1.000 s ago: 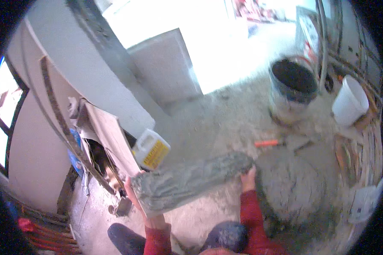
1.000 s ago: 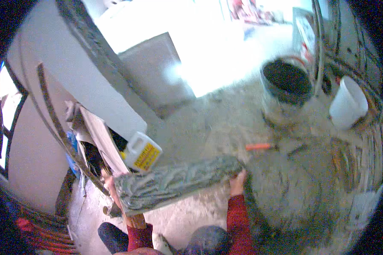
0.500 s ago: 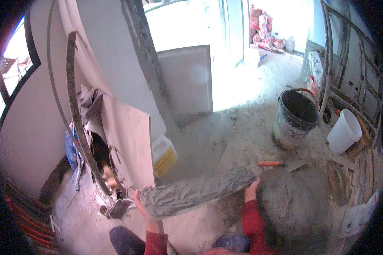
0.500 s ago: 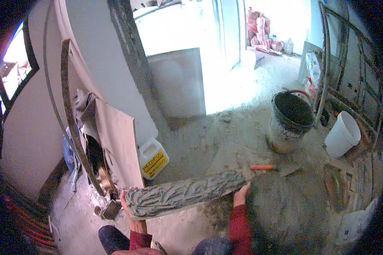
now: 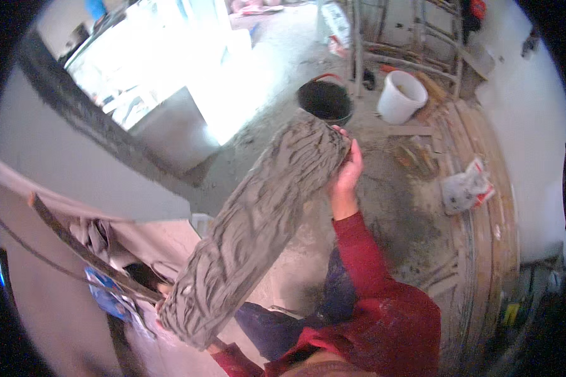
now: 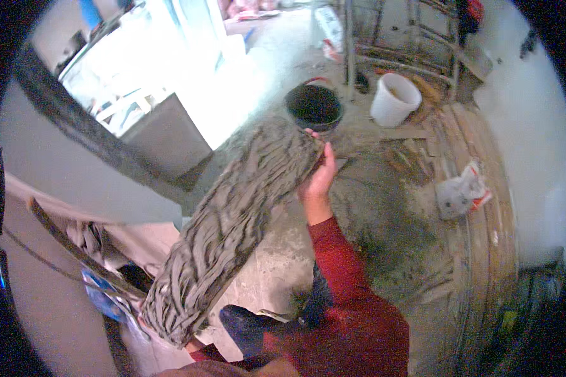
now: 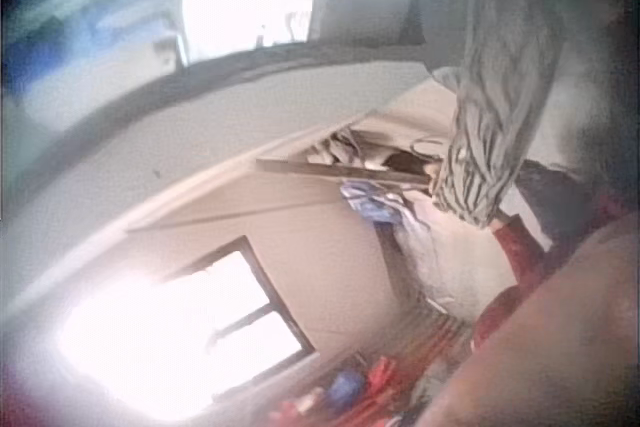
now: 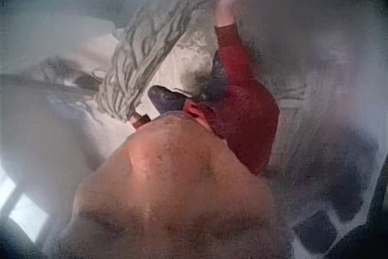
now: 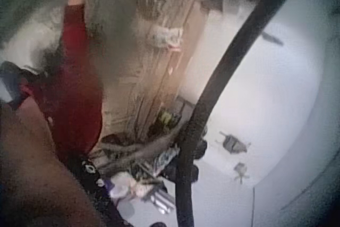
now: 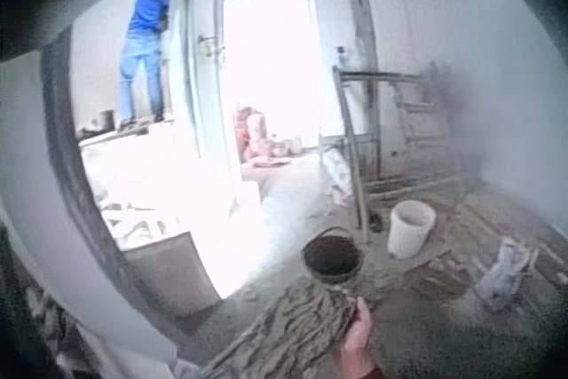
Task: The person scoops adhesive from a bucket and spreads it onto a rectangular tile using a trowel. They create ridges in the adhesive and then lift the tile to show the prepared surface.
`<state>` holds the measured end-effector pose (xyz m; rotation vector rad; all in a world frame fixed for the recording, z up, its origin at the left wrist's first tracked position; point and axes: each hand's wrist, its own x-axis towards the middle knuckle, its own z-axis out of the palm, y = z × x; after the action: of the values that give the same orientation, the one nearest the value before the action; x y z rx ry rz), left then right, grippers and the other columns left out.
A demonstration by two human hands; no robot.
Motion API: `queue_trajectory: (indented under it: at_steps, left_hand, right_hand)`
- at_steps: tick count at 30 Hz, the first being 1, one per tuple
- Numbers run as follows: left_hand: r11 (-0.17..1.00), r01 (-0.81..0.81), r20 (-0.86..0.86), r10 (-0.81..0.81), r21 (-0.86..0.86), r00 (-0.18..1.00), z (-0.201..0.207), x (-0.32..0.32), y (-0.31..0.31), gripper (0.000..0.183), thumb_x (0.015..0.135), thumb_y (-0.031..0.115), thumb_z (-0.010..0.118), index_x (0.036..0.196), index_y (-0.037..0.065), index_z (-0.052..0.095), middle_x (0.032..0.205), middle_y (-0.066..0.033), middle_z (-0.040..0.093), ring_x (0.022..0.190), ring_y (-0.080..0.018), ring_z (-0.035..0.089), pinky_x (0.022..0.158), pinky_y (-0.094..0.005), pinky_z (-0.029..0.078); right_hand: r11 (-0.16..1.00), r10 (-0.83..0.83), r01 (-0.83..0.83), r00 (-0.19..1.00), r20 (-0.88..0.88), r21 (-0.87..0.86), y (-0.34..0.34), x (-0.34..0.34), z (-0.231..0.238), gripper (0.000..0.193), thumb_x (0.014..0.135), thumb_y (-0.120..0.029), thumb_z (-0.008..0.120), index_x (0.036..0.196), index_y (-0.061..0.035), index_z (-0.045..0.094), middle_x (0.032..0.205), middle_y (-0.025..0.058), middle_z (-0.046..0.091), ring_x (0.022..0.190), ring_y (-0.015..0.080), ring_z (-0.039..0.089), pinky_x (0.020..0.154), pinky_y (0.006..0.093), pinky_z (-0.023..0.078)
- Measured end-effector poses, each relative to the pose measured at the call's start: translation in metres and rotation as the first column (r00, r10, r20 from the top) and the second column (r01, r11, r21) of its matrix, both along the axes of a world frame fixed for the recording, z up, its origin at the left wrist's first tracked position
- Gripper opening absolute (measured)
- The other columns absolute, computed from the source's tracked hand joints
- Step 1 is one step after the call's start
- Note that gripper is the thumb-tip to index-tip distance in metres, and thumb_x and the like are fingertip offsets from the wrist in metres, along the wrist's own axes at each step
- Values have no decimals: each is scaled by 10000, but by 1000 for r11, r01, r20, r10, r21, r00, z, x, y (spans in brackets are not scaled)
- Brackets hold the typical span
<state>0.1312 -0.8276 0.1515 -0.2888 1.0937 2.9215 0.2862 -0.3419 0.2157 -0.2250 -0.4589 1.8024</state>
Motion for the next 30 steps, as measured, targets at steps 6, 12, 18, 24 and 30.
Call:
queue_trajectory:
  at_steps: [6, 12, 18, 24, 30]
  left_hand:
    - [997, -35, -19, 33, -73, 999, 146, 18, 17, 466, 994, 477, 528, 1216, 76, 613, 1218, -104, 647, 1162, -260, 599, 1074, -486, 431]
    - [993, -94, -44, 91, -70, 995, 244, 64, 32, 485, 998, 483, 524, 1258, 81, 602, 1257, -111, 637, 1196, -262, 588, 1097, -503, 411]
    - [989, -151, -77, 149, -10, 986, 253, 60, 58, 506, 1001, 489, 520, 1300, 87, 590, 1296, -117, 627, 1230, -265, 577, 1121, -520, 392]
    - [999, 22, -86, -19, 25, 996, 193, 15, 124, 529, 1005, 495, 515, 1343, 92, 579, 1335, -124, 617, 1263, -267, 565, 1144, -537, 373]
    - [840, 399, 52, -447, 367, 893, 222, -84, 265, 531, 1033, 485, 469, 1330, 53, 554, 1335, -106, 609, 1272, -244, 552, 1171, -437, 349]
  right_hand:
    - [988, 100, -47, 921, -376, 147, -21, 44, 164, 499, 1079, -392, 330, 1315, -49, 605, 1495, 123, 518, 1404, 305, 439, 1201, 485, 298]
    - [986, 131, -89, 935, -328, 142, 16, 66, 207, 475, 1045, -415, 413, 1309, -77, 617, 1463, 74, 548, 1386, 280, 460, 1188, 483, 315]
    - [983, 141, -153, 983, -115, -104, 35, 96, 225, 381, 1004, -294, 466, 1285, -95, 629, 1422, 50, 581, 1349, 286, 499, 1166, 488, 351]
    - [972, 183, -202, 971, -156, -117, 86, 125, 220, 429, 1000, -278, 472, 1364, -82, 589, 1451, 109, 557, 1367, 309, 482, 1168, 514, 346]
    - [938, -345, 322, 900, 265, 130, 147, 123, 262, 474, 1001, -282, 506, 1401, -32, 548, 1453, 149, 548, 1359, 326, 486, 1163, 511, 360]
